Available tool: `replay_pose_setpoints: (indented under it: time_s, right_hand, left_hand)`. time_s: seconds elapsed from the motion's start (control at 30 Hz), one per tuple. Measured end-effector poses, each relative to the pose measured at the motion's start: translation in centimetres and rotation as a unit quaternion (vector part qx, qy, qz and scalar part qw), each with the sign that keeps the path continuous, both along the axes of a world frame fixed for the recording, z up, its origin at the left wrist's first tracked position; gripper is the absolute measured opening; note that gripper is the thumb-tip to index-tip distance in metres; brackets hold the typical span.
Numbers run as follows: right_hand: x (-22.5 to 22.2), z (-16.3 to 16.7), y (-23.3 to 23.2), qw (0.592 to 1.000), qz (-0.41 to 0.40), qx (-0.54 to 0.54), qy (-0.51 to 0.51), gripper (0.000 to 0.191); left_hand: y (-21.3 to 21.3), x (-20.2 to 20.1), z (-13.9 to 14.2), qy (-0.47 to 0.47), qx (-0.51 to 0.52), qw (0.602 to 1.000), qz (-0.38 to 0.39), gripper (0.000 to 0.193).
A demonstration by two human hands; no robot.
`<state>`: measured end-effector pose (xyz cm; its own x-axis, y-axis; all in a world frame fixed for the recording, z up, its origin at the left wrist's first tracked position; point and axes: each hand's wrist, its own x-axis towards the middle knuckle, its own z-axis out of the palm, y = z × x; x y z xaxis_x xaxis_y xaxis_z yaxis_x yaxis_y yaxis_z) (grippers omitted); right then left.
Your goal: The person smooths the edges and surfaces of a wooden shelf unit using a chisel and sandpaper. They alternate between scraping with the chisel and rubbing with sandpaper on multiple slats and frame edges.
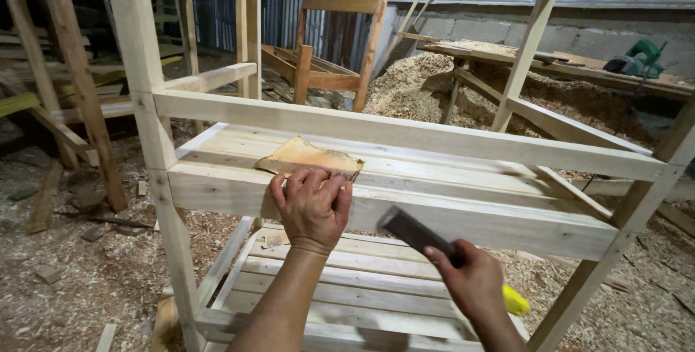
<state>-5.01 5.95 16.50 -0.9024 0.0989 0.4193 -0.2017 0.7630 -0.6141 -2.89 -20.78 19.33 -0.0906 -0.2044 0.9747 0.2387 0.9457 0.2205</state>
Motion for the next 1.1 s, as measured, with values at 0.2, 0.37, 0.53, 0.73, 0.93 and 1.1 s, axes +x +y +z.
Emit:
replay_pose_setpoints:
  time_s: [0.2,0.37,0.53,0.73,0.93,1.1]
  right_hand:
    - [-0.1,-2.5,0.3,1.000,-0.003,0.000,0.025,0.052]
    - [0.5,-6.6,2.0,0.999,-0.015,-0.035,-0.032,0.055]
    - [-0.1,-9.7,2.3,0.991,-0.009,-0.129,-0.026,0.052]
    - [-0.3,-10.5,2.5,0.981,0.010,-0.191,-0.030,0.050]
    - [-0.3,-11.1,2.0,0.968,0.000,-0.247,-0.042,0.047]
    - [-0.8,-12.6,0.8,0.957,0.013,-0.290,-0.002,0.043]
  left_hand:
    - [-0.1,-0.3,-0.7,-0.005,-0.004,1.000,-0.006,0.020]
    - [2.3,0.1,-1.4,-0.064,-0.062,0.996,-0.023,0.057]
    - [5.1,0.1,-1.3,-0.095,-0.004,0.995,-0.033,0.065]
    - [5.1,0.0,-0.8,-0.118,0.008,0.992,-0.033,0.052]
    - [5.0,0.3,-1.0,-0.092,0.003,0.995,-0.046,0.042]
    - [4.9,0.4,-0.9,-0.089,0.003,0.994,-0.060,0.036]
